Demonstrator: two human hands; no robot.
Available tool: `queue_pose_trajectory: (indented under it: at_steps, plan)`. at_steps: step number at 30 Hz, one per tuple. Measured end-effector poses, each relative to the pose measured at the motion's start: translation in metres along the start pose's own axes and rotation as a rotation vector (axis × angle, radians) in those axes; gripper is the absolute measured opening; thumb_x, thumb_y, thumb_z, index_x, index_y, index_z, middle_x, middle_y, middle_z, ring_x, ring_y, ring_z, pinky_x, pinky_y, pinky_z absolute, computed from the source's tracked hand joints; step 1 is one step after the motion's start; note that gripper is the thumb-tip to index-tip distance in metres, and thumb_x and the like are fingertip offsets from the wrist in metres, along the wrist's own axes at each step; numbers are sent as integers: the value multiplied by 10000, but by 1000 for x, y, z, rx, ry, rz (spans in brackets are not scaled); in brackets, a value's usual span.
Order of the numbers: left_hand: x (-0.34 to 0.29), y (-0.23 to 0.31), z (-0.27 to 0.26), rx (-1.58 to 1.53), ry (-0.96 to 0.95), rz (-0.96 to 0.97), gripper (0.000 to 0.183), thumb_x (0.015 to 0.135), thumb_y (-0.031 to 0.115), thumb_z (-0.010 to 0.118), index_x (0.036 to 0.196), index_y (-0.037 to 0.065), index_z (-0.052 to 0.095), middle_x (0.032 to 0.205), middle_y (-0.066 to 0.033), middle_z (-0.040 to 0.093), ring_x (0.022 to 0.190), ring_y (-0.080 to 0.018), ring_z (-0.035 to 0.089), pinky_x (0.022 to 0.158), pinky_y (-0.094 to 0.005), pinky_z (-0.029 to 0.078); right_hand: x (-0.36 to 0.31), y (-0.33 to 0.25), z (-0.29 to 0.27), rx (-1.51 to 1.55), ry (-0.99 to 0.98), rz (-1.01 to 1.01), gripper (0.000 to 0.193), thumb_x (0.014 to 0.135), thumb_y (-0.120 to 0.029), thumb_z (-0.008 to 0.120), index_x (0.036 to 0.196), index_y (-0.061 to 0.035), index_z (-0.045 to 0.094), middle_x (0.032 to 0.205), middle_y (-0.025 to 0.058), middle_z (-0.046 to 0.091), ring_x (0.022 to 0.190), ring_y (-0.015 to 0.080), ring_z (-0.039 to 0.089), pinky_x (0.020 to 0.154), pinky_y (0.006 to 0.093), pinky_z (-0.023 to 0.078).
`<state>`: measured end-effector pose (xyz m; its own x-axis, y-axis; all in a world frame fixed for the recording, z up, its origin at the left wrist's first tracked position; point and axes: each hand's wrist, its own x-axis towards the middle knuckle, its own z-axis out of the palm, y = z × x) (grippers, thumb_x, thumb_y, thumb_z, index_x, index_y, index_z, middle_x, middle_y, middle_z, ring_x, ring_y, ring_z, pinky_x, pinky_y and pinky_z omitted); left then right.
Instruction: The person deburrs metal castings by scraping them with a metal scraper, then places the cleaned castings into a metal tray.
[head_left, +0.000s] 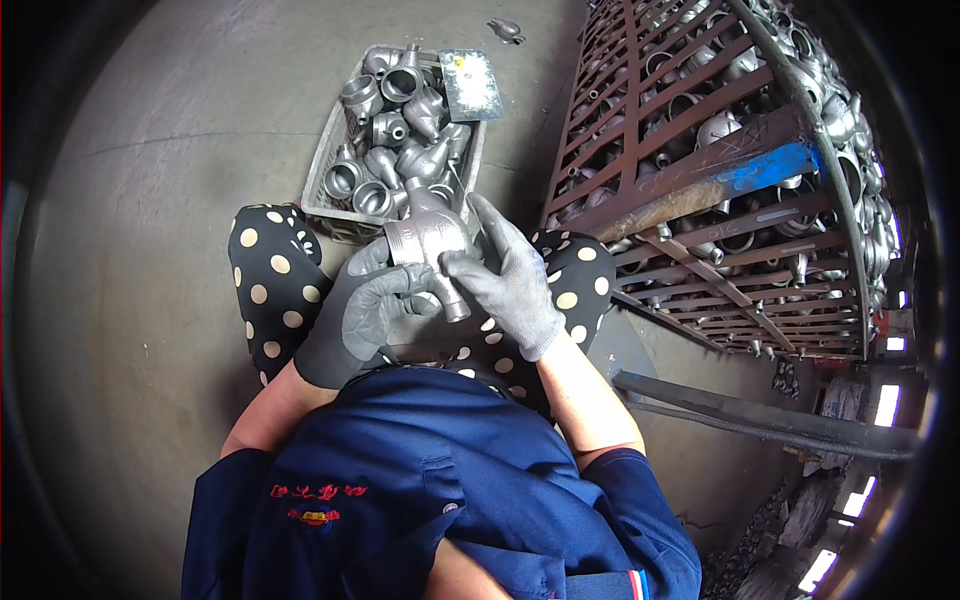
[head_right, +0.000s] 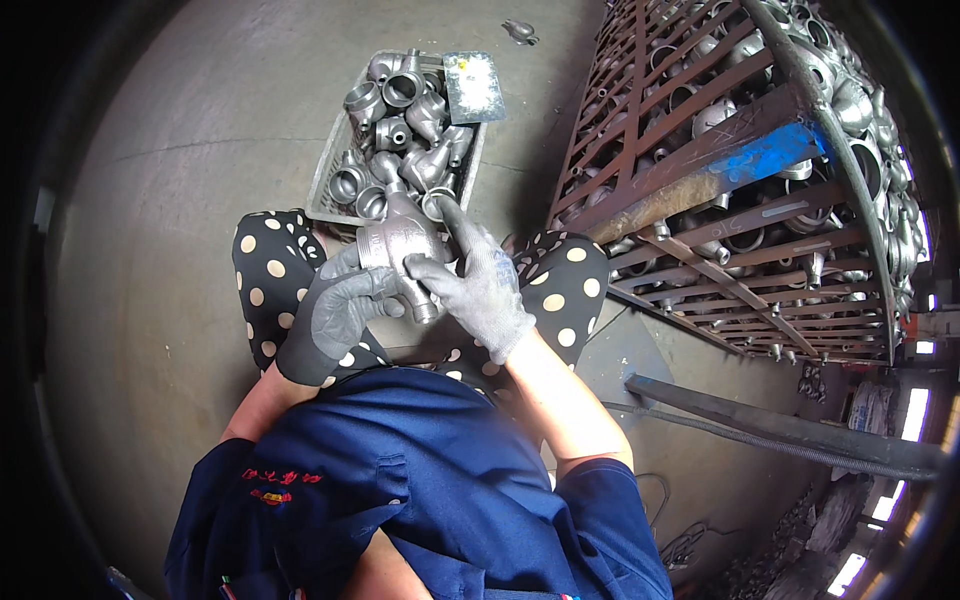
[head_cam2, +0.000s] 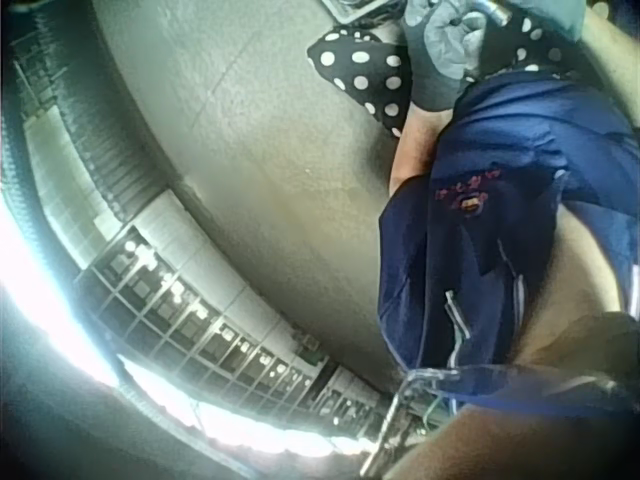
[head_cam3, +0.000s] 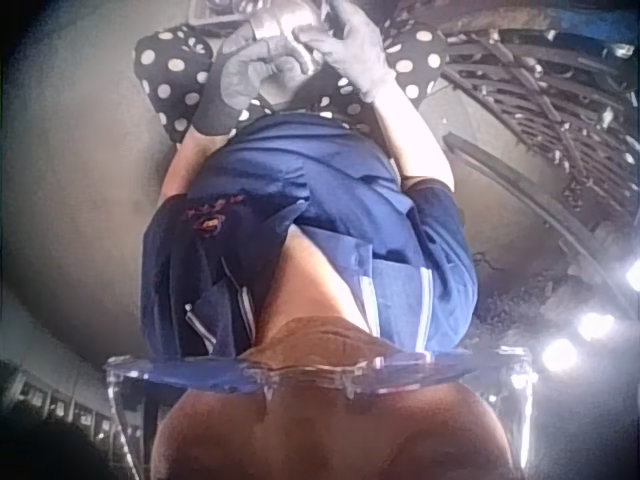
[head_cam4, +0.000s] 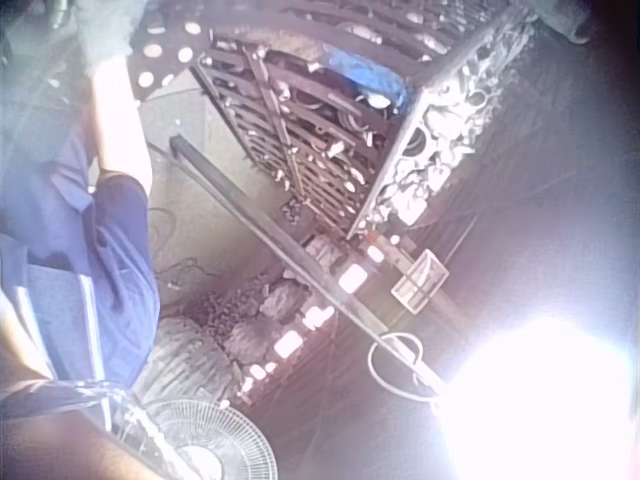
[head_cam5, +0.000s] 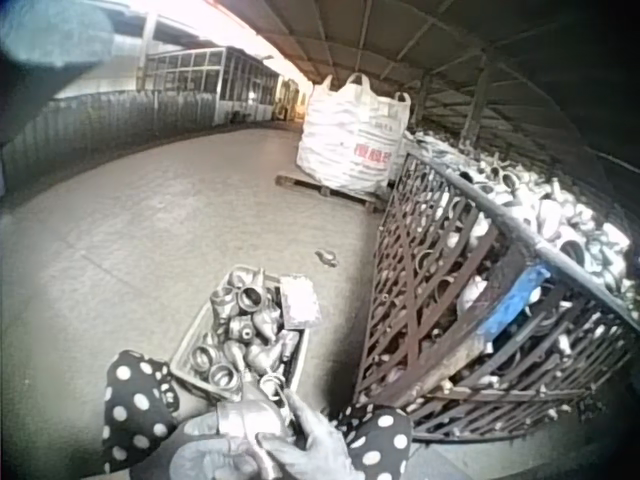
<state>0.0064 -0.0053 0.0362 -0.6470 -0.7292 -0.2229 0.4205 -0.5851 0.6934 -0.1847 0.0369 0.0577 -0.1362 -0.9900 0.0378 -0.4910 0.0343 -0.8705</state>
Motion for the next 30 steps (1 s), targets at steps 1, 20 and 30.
queue_pose_trajectory:
  at_steps: [1, 20, 30]
  plan:
    - [-1, -1, -1, -36, -25, -9, 389, 918, 23, 517, 1305, -8, 490, 1130, -140, 649, 937, -227, 680, 686, -304, 579, -1, 1, 0, -41, 12, -95, 774, 740, -306, 759, 1392, -19, 459, 1171, 230, 607, 1013, 333, 609, 892, 376, 473]
    - [-2, -1, 13, 141, 42, -9, 379, 914, 36, 529, 1291, -6, 514, 1068, -82, 650, 871, -127, 651, 687, -233, 533, -6, 3, -3, -122, -8, -80, 763, 685, -277, 756, 1358, -33, 494, 1079, 222, 615, 990, 352, 613, 851, 399, 484]
    - [1, -4, 2, -7, -28, -29, 401, 911, 9, 513, 1311, -8, 499, 1101, -142, 662, 899, -209, 685, 690, -281, 570, -12, 4, -12, -13, -31, -122, 712, 728, -246, 749, 1359, -41, 489, 1121, 231, 610, 1053, 371, 603, 892, 406, 484]
